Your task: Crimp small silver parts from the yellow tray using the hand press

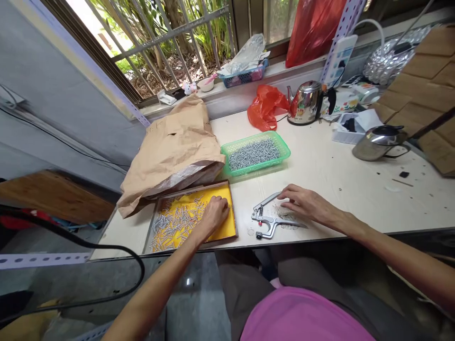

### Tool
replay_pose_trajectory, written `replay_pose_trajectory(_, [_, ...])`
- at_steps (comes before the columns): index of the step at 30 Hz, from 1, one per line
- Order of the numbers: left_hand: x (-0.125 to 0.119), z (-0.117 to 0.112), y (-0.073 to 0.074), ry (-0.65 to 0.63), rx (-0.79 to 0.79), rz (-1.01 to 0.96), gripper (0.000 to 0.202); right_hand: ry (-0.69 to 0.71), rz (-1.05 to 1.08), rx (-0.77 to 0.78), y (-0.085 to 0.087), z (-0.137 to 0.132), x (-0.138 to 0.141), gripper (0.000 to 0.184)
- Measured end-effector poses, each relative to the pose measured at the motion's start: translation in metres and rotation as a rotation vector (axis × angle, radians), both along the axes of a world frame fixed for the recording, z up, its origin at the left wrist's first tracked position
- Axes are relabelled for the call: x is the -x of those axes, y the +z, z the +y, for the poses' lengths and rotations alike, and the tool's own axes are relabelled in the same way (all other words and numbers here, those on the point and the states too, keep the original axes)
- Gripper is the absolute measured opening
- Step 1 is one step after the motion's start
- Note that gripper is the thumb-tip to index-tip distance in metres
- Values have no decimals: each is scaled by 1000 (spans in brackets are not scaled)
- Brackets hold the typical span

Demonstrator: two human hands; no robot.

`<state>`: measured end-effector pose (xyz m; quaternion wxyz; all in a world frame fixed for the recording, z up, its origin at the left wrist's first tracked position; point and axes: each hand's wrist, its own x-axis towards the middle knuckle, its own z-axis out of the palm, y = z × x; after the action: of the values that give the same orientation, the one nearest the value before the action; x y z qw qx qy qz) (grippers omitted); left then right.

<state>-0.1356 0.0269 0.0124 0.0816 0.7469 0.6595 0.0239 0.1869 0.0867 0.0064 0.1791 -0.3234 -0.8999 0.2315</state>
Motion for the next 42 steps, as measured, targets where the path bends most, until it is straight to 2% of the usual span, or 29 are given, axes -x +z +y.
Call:
replay_pose_trajectory(7, [-26, -7, 10, -45, 62, 204, 26, 33, -37, -11, 2, -16, -1, 29])
replay_pose_trajectory(10, [-29, -6, 18, -15, 30, 178, 26, 60, -102, -1, 3, -23, 4, 31])
replay_pose_trajectory(13, [-35, -11, 23, 99, 19, -127, 18, 82, -210, -13, 0, -29, 5, 28])
replay_pose_trajectory(16, [-54, -24, 20, 307, 262, -619, 15, 83, -291, -38, -7, -32, 5, 22])
replay_pose_trajectory(18, [-72, -31, 15, 427, 424, -852, 21, 81, -312, -71, -12, -31, 3, 20])
replay_pose_trajectory(22, [-101, -36, 4, 539, 440, -1015, 29, 65, -335, -178, -17, -25, -1, 22])
replay_pose_trajectory(30, [-121, -35, -13, 573, 517, -1110, 28, 34, -351, -215, -15, -19, -11, 18])
replay_pose_trajectory(37, [-119, -31, -10, 633, 624, -1106, 27, 32, -307, -221, -22, -17, -13, 21])
replay_pose_trajectory(42, [-117, -23, -7, 598, 719, -1020, 25, 31, -282, -218, -25, -18, -12, 24])
